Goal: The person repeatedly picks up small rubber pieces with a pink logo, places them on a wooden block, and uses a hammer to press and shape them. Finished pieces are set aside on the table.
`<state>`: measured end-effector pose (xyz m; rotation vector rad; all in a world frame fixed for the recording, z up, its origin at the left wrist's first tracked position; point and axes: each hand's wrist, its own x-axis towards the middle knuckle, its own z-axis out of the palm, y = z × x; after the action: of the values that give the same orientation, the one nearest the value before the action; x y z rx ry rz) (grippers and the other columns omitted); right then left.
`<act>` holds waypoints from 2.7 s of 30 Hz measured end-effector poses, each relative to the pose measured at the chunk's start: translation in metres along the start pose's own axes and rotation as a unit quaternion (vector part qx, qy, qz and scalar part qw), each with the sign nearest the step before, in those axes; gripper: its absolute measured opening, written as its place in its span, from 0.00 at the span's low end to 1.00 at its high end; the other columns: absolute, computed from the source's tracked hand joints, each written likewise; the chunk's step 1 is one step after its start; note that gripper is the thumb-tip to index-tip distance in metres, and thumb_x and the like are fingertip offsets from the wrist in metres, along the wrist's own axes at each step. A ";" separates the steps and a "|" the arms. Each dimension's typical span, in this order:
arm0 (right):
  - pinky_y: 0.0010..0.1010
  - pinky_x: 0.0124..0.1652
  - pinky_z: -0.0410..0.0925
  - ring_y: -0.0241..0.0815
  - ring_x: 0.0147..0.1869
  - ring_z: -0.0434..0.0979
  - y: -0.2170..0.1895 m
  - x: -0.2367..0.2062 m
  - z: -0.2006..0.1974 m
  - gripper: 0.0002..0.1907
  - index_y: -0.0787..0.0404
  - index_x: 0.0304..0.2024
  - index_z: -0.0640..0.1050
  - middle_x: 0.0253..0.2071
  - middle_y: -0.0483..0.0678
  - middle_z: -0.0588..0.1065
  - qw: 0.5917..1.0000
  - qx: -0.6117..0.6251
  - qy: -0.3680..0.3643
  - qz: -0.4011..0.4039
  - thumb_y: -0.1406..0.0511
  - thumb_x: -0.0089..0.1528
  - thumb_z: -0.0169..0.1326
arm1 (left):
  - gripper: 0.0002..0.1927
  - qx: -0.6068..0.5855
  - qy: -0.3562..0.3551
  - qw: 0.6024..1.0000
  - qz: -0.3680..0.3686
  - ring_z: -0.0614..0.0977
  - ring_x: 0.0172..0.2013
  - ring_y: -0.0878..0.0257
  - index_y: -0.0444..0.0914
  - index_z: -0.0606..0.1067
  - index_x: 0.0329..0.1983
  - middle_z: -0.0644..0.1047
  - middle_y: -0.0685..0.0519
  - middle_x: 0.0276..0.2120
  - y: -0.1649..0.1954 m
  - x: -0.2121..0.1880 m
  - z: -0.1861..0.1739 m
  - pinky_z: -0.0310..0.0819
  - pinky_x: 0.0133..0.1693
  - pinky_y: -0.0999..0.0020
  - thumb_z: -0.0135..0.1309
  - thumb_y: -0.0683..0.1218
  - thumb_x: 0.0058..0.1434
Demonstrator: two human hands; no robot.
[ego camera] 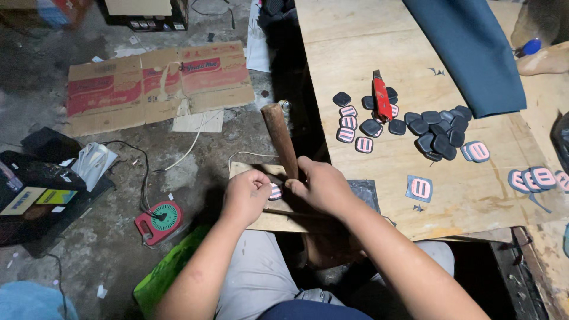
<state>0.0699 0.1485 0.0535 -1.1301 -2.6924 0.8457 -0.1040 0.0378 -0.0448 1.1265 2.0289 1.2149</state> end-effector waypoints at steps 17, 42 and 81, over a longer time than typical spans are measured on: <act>0.53 0.37 0.69 0.64 0.40 0.78 0.001 -0.022 0.014 0.18 0.59 0.42 0.71 0.33 0.59 0.77 0.997 -0.016 0.066 -0.032 0.55 0.59 0.60 | 0.06 -0.276 -0.068 0.934 -0.218 0.73 0.26 0.69 0.36 0.78 0.35 0.78 0.54 0.27 -0.019 -0.006 0.003 0.66 0.29 0.74 0.60 0.44 0.61; 0.51 0.35 0.69 0.64 0.38 0.78 0.011 -0.010 0.006 0.18 0.59 0.41 0.73 0.31 0.59 0.77 0.996 0.026 0.049 -0.076 0.55 0.58 0.62 | 0.02 -0.030 0.017 0.999 0.010 0.81 0.24 0.65 0.34 0.79 0.29 0.80 0.50 0.22 0.015 -0.005 0.000 0.75 0.29 0.69 0.58 0.39 0.54; 0.51 0.35 0.69 0.62 0.40 0.78 -0.003 0.027 -0.025 0.16 0.55 0.39 0.76 0.32 0.54 0.78 0.982 -0.083 -0.054 -0.163 0.55 0.56 0.63 | 0.07 0.015 0.066 0.996 0.052 0.81 0.29 0.58 0.35 0.77 0.32 0.79 0.49 0.29 0.033 -0.028 0.000 0.77 0.34 0.64 0.63 0.41 0.52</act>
<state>0.0562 0.1767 0.0729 -0.6504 -2.9681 0.6577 -0.0764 0.0218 -0.0149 1.2079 2.1145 1.3479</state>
